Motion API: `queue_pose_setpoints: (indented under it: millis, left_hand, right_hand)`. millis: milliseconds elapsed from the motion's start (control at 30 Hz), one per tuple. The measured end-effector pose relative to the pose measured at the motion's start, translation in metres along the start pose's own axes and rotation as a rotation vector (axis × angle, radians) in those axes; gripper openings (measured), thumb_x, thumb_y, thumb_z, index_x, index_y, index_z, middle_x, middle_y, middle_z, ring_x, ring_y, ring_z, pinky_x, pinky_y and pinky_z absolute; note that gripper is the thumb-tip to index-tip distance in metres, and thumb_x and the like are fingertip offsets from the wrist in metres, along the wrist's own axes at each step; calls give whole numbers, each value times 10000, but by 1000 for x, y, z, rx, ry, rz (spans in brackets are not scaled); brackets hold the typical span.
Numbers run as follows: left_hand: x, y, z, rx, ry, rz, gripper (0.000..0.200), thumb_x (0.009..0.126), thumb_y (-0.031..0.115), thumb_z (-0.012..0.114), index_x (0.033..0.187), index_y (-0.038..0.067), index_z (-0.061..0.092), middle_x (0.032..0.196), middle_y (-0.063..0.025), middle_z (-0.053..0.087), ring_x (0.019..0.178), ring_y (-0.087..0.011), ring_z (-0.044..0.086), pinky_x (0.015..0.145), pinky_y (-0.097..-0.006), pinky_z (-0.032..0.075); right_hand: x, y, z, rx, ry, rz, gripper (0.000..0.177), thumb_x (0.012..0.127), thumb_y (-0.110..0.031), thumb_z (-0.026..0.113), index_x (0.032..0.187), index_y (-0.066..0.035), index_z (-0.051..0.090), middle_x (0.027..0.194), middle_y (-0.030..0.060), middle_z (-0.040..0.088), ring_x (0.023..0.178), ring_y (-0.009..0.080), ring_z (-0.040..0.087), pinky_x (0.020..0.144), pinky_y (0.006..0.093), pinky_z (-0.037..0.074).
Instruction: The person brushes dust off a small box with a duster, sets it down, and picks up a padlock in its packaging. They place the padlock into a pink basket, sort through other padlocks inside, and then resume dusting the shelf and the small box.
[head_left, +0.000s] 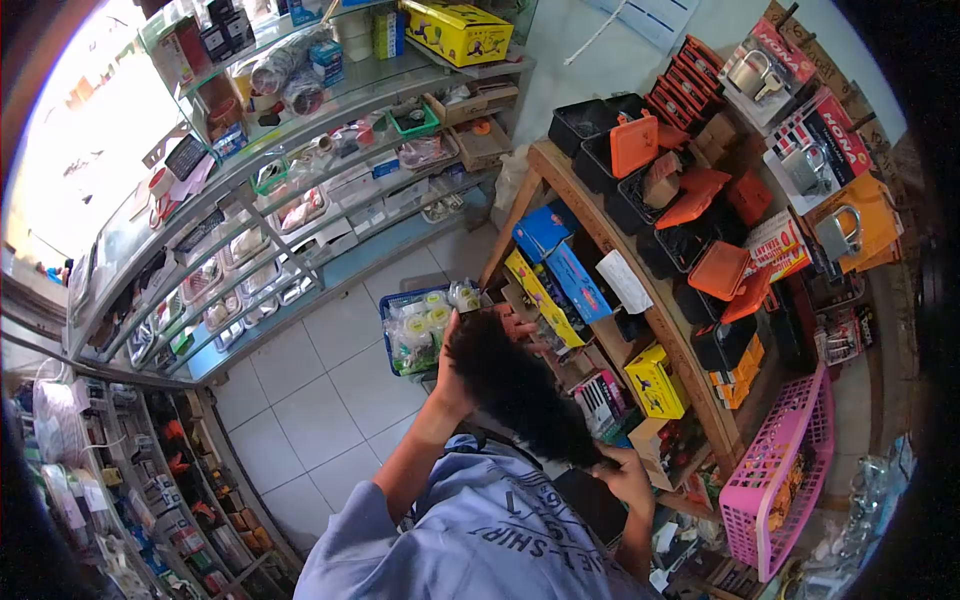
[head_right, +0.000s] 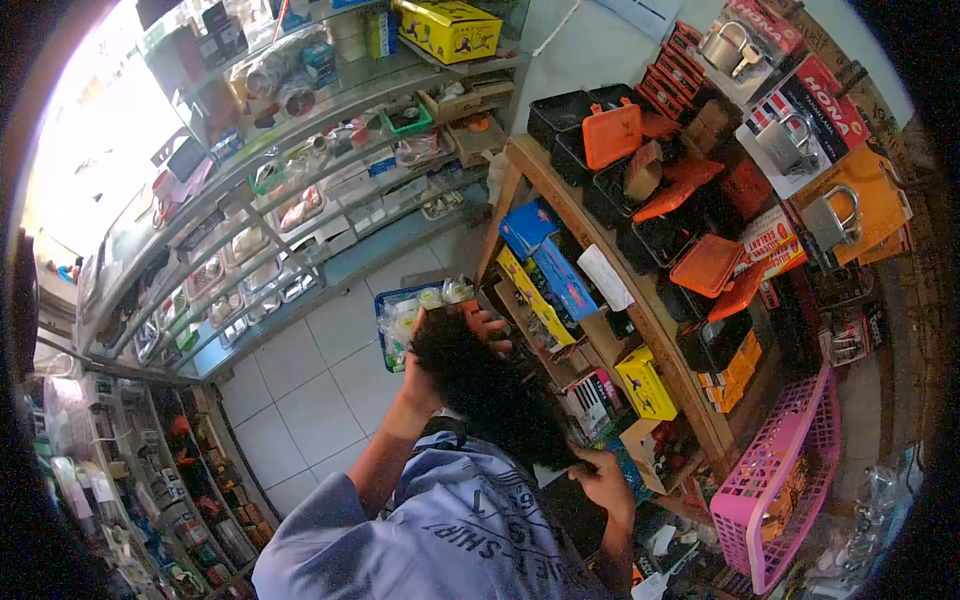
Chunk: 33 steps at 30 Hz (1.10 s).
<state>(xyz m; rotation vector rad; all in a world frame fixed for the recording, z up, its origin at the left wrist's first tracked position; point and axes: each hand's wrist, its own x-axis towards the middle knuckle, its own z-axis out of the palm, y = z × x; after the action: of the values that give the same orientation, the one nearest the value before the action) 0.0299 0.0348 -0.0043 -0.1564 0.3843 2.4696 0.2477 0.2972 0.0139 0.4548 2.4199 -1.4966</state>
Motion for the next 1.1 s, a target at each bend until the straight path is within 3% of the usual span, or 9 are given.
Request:
queue_pose_setpoints:
  millis: [167, 267, 367, 433, 567, 667, 833, 1000, 1100]
  left_hand:
    - [-10, 3, 8, 171, 278, 9, 675, 965, 613, 290, 1317, 83, 514, 1249, -142, 595, 1142, -356, 578, 1016, -531, 412]
    - [-3, 2, -2, 0, -137, 38, 686, 955, 638, 301, 1326, 102, 514, 1239, -117, 602, 1122, -335, 591, 1003, -503, 427]
    - [-7, 2, -5, 137, 240, 53, 703, 953, 637, 296, 1329, 81, 503, 1267, -144, 584, 1132, -377, 575, 1013, -501, 417]
    - [-7, 9, 0, 49, -194, -28, 705, 957, 639, 311, 1374, 91, 466, 1287, -108, 580, 1149, -234, 576, 1029, -402, 414]
    - [-9, 5, -3, 133, 164, 22, 691, 963, 623, 307, 1378, 92, 459, 1293, -125, 573, 1159, -233, 569, 1043, -404, 402]
    - [-5, 6, -9, -97, -204, -44, 689, 963, 618, 306, 1395, 100, 446, 1318, -128, 558, 1193, -234, 552, 1054, -404, 393]
    - [-5, 6, -3, -14, -140, 33, 641, 967, 586, 314, 1369, 113, 470, 1321, -155, 544, 1207, -246, 532, 1065, -412, 384]
    - [-4, 5, -11, 94, 149, 59, 664, 963, 598, 336, 1371, 92, 469, 1323, -114, 553, 1232, -316, 514, 1037, -471, 409]
    - [-6, 6, -6, 58, -184, 85, 684, 959, 626, 320, 1378, 105, 465, 1330, -101, 549, 1225, -272, 526, 1036, -436, 415]
  right_hand:
    - [6, -6, -2, 18, 22, 51, 447, 793, 49, 639, 1236, 74, 579, 757, 119, 654, 701, 113, 585, 651, 290, 488]
    - [8, -17, 0, 39, 24, -130, 204, 780, 55, 581, 965, 59, 667, 673, 14, 607, 639, 78, 544, 602, 245, 450]
    - [5, -14, 0, -11, 57, -20, 209, 783, 51, 584, 975, 60, 666, 680, 18, 608, 642, 81, 550, 607, 240, 446]
    - [4, -8, 1, -49, -36, -111, 412, 792, 30, 644, 1202, 54, 609, 941, 172, 708, 832, 120, 596, 758, 298, 494]
    - [0, -17, 9, -44, 93, 63, 404, 807, 0, 646, 1207, 41, 613, 963, 174, 706, 872, 139, 600, 788, 304, 493]
    - [-1, -23, 14, -16, -35, -46, 391, 831, -40, 627, 1214, 39, 612, 922, 157, 700, 819, 134, 595, 756, 307, 495]
    - [-1, -34, 29, 69, 88, -98, 97, 823, -24, 611, 749, 34, 587, 653, 16, 569, 580, 69, 492, 538, 244, 384]
    - [-4, -27, 39, 30, 85, -14, 101, 833, -39, 623, 900, 36, 634, 736, 52, 623, 649, 86, 527, 598, 275, 429]
    - [-4, -34, 54, 132, 17, -30, 152, 852, -59, 622, 964, 39, 654, 743, 67, 653, 696, 114, 547, 643, 298, 452]
